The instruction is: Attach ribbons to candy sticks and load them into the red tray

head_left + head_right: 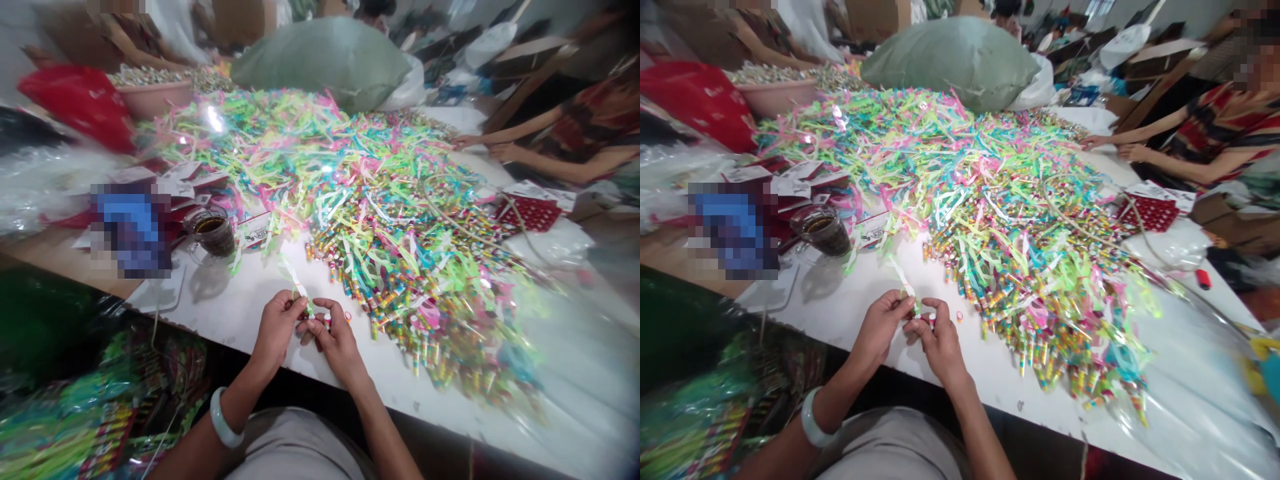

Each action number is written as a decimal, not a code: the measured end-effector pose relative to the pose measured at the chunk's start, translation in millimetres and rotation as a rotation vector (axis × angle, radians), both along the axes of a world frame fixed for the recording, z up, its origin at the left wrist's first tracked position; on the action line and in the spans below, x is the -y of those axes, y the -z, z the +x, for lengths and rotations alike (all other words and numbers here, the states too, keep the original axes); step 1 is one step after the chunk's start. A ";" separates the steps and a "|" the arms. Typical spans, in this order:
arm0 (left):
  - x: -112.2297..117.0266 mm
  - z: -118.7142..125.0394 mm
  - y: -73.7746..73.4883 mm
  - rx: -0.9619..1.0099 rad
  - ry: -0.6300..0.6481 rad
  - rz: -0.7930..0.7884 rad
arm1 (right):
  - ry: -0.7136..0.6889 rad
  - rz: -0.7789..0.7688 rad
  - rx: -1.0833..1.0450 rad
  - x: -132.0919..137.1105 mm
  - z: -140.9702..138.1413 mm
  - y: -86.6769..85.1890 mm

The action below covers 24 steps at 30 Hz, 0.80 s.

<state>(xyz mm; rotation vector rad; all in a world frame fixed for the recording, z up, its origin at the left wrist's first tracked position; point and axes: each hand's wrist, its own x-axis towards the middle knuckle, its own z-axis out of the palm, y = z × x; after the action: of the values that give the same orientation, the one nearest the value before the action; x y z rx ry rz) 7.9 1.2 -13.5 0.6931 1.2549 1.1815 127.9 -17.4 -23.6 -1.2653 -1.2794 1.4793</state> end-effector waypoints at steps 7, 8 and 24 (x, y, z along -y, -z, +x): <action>0.7 0.7 -5.3 0.077 0.057 -0.001 | -0.009 -0.041 -0.136 0.5 -1.8 0.3; 0.9 0.5 -4.8 0.092 0.073 -0.002 | -0.014 -0.054 -0.160 0.5 -1.8 0.7; -67.7 -22.5 -17.9 -0.895 -0.063 0.382 | 0.654 0.538 0.760 -38.3 64.8 -52.9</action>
<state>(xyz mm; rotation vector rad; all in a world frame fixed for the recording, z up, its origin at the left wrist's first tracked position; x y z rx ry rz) -14.6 68.9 4.4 1.5892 1.7943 1.2096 192.7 20.9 29.3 -1.6892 -1.3828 0.1502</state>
